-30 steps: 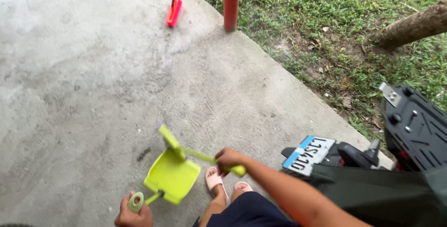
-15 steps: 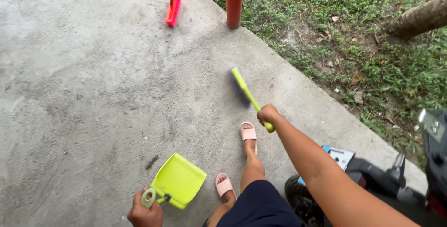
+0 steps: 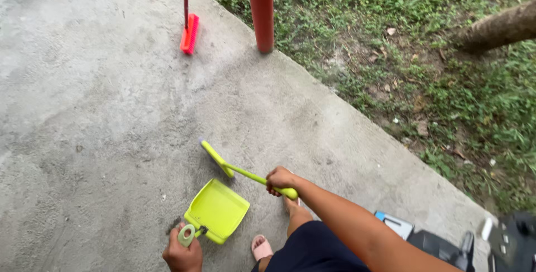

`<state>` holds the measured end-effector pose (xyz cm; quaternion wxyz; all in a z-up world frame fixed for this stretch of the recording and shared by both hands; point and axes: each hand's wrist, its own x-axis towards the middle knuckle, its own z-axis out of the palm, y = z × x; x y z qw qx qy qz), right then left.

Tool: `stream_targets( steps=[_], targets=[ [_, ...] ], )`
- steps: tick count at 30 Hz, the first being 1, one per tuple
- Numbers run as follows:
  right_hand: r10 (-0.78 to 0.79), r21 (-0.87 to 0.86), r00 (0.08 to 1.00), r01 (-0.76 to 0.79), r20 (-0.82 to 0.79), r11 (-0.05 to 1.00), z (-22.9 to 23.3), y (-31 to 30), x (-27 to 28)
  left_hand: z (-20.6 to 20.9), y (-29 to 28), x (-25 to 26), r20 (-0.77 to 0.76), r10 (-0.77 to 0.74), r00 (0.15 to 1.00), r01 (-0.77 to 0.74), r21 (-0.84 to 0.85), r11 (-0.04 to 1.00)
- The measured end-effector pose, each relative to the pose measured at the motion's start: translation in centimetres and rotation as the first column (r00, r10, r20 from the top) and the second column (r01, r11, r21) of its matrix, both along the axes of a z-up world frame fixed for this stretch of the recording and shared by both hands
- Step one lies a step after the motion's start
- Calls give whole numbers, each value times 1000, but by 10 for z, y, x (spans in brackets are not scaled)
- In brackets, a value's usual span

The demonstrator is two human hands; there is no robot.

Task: The person sweeps debris from a concrete floor into a green dustpan using a small brush, then adds soap from a packet into a bucket of water and scrubs the license plate of a motorcycle.

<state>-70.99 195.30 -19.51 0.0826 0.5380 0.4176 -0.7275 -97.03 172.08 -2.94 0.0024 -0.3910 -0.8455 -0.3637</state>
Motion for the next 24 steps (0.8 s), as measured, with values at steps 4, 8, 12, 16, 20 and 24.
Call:
stream_targets(
  steps=[4,8,12,16,20,24],
  targets=[
    [-20,147,991,0,135,989,-29,106,33,10,40,9,-8,23,1000,-23,-49,999],
    [-177,221,963,131,203,966,-15,225,109,21,83,11,-5,-2,1000,2,-54,999],
    [-247,391,911,106,330,914,2,283,108,28,120,13,46,-53,998,54,-22,998],
    [-266,480,915,95,303,872,19,258,92,24,150,13,41,-114,993,115,-49,992],
    [-233,173,970,217,77,961,32,225,89,20,181,12,38,-162,986,165,-66,984],
    [-198,-24,980,198,4,980,35,211,58,33,223,2,-30,-224,974,223,-25,974]
  ],
)
